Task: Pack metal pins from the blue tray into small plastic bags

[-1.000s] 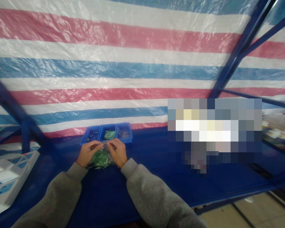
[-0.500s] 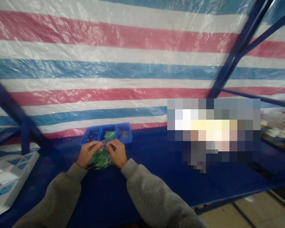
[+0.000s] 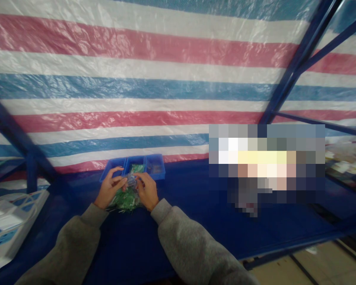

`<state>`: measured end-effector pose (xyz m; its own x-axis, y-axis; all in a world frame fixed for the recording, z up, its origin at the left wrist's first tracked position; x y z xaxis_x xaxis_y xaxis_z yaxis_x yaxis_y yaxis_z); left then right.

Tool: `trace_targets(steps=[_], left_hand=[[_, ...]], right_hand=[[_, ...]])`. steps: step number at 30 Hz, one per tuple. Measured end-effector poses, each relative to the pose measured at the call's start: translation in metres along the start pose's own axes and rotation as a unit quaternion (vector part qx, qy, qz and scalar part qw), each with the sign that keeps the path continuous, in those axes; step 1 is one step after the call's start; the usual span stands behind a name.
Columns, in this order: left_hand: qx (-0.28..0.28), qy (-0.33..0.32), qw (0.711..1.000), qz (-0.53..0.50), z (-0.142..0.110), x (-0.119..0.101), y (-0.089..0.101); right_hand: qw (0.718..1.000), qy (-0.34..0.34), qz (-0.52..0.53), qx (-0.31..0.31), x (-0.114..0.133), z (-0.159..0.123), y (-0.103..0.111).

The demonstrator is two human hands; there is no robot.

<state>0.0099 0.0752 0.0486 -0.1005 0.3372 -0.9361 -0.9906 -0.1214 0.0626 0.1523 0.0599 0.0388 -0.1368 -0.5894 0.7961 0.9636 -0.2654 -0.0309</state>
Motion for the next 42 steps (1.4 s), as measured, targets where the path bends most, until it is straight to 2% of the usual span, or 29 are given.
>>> trace_targets(steps=[4,8,14,19,24,28,31,34,37,39,42], left_hand=[[0.019,0.003,1.0,-0.006,-0.002,0.003,-0.005],[0.031,0.009,0.999,0.003,-0.002,0.006,-0.007],[0.023,-0.04,0.999,0.019,0.0,-0.002,-0.004],[0.012,-0.092,0.992,0.082,0.0,-0.002,-0.002],[0.012,-0.054,0.992,0.112,0.001,0.005,0.0],[-0.016,-0.021,0.998,0.057,0.004,0.006,0.006],[-0.019,-0.008,1.0,0.019,0.004,0.005,0.006],[-0.003,0.0,1.0,-0.003,0.003,0.003,0.003],[0.038,0.011,0.999,-0.004,0.001,0.005,-0.005],[0.044,0.008,0.999,0.009,0.0,0.006,-0.007],[0.021,-0.025,0.999,0.034,0.001,0.003,-0.002]], right_hand=[[1.0,0.023,-0.02,0.005,0.002,0.0,-0.001],[0.999,0.034,-0.033,-0.024,0.004,0.002,0.004],[0.997,0.019,-0.057,-0.052,0.002,0.004,0.01],[0.998,-0.007,-0.049,-0.036,-0.006,0.002,0.005],[0.999,-0.025,-0.017,-0.018,-0.008,0.0,0.001],[0.999,-0.035,0.014,-0.031,-0.007,0.001,0.004],[1.0,-0.006,-0.001,-0.023,0.0,0.001,0.004],[0.999,0.021,-0.023,-0.016,0.006,0.002,0.004],[0.999,0.033,-0.026,-0.028,0.009,0.003,0.006],[0.998,0.038,-0.028,-0.04,0.009,0.004,0.008],[0.998,0.028,-0.037,-0.052,0.006,0.005,0.01]])
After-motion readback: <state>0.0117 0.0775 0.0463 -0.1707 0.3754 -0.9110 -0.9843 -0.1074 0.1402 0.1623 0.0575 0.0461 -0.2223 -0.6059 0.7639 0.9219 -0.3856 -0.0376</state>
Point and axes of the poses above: each hand's wrist, its own z-axis towards the middle knuckle, its own y-axis out of the back of the hand, x = y × z, the point moved 9 cm from there along z, towards the middle knuckle, and after that the axes turned 15 degrees about -x, right-handed, at the moved point
